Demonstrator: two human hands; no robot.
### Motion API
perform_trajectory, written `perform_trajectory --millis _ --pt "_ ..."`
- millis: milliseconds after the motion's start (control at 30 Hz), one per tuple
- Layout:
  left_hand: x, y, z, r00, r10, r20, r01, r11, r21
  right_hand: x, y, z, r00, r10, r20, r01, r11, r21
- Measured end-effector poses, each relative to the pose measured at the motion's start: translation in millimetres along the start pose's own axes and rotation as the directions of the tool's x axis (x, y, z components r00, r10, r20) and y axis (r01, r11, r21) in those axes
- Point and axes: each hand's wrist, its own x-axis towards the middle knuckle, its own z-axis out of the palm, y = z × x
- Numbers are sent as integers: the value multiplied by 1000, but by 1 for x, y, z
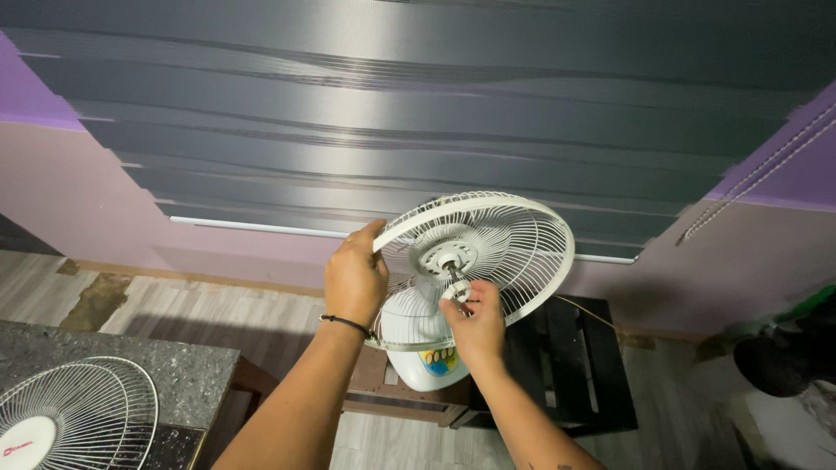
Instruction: The person assembles a table fan by attaching the front grille, securing the central hub nut, and mounting the blue fan blade onto the motor shaft. The person then places the rear grille over the assembly.
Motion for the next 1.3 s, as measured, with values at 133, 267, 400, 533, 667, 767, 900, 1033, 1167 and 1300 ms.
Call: perform_trajectory --millis 133,267,400,533,667,767,900,1033,1167,1300 --pt "1 -5 1 1000 4 18 -4 1000 5 1 -2 6 999 -20 -48 18 999 -36" --pt "2 -7 0 1000 17 22 -16 1000 -17 5 -3 19 994 -3 -105 -5 997 -75" --pt "1 -8 -2 1000 16 22 -16 1000 -10 13 -1 33 988 -23 -154 15 999 -49" --pt "2 -7 -4 999 13 31 -12 1000 -25 22 -2 44 982 12 -188 -32 994 -102" --pt "2 -8 -7 999 21 30 -20 999 -34 28 -2 52 978 36 -206 -57 994 -94" --pt "1 -8 -8 999 35 32 -34 998 -52 33 -4 58 973 27 -230 -48 995 -84" --pt "4 -7 -9 997 70 28 -68 995 -80 43 -7 62 971 52 -235 -81 990 -118" --pt "7 -9 -7 1000 18 5 -18 998 -56 47 -5 65 967 62 -247 -91 990 -109" --pt "7 -12 -4 999 -9 46 11 999 -42 49 4 66 968 83 -235 -113 987 -115" --pt "6 -15 -1 1000 26 6 -25 997 -67 52 10 70 965 122 -233 -119 993 28"
